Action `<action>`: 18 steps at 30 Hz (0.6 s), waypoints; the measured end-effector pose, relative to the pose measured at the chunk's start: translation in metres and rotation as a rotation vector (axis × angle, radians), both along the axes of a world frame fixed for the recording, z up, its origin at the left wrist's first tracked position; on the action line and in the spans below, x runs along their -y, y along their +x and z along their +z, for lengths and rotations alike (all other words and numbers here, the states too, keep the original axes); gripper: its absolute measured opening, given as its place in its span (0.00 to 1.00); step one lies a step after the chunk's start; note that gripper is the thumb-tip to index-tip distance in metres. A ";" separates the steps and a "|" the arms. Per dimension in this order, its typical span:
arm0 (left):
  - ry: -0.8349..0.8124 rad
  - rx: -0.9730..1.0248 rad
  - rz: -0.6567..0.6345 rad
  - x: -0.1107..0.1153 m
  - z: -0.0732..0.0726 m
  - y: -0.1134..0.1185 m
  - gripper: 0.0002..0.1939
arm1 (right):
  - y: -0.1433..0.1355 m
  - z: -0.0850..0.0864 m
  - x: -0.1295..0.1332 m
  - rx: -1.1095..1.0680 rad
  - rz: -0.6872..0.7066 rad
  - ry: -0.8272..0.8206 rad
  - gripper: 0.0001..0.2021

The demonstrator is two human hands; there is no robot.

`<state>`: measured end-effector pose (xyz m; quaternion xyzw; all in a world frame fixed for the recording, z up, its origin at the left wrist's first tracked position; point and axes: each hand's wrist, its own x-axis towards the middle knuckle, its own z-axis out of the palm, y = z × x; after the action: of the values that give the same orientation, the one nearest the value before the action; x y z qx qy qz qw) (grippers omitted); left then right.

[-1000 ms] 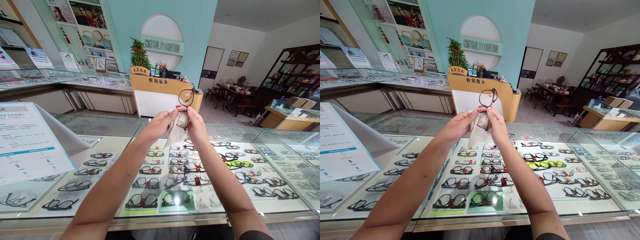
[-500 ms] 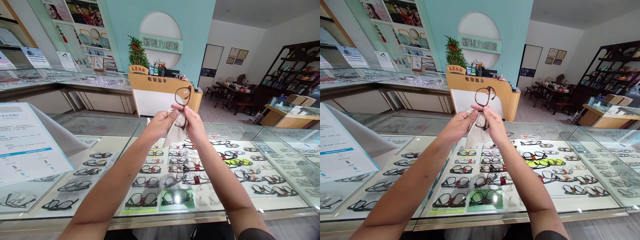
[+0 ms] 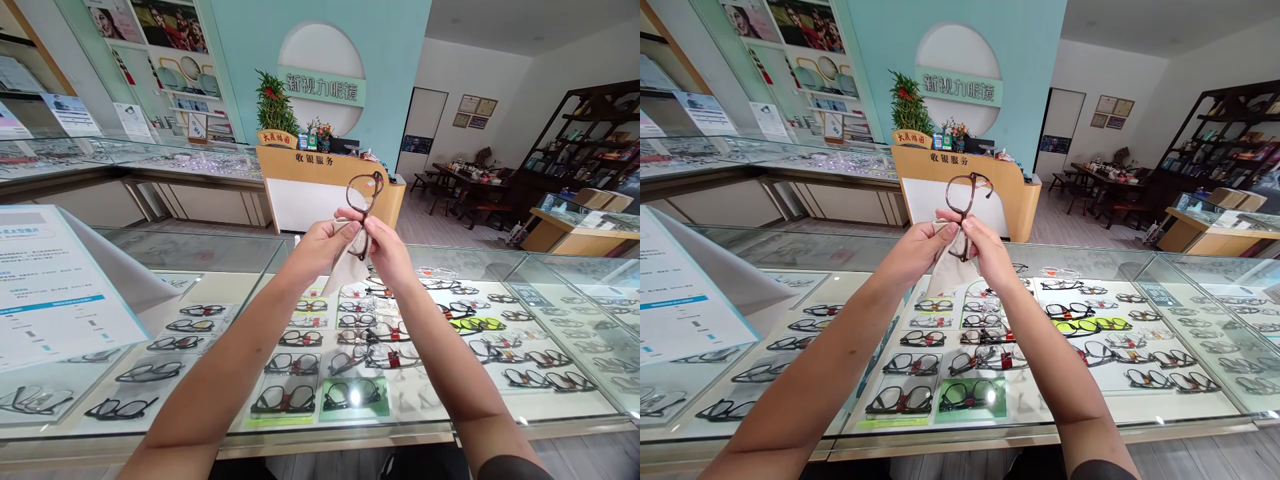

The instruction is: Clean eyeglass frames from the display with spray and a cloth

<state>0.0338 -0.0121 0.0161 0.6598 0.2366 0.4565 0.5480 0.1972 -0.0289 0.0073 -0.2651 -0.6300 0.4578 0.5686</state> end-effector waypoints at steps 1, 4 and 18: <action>0.012 -0.003 -0.023 0.001 0.001 -0.001 0.32 | 0.001 0.000 0.000 0.022 -0.010 0.000 0.24; 0.042 -0.020 -0.052 0.004 0.004 -0.002 0.29 | 0.003 0.000 0.000 0.048 -0.020 0.005 0.24; 0.040 0.055 -0.048 0.004 0.001 0.003 0.22 | 0.000 0.004 0.002 -0.109 0.043 -0.049 0.23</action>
<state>0.0363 -0.0157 0.0174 0.6633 0.1964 0.4660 0.5516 0.1972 -0.0311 0.0113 -0.2398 -0.5924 0.4989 0.5854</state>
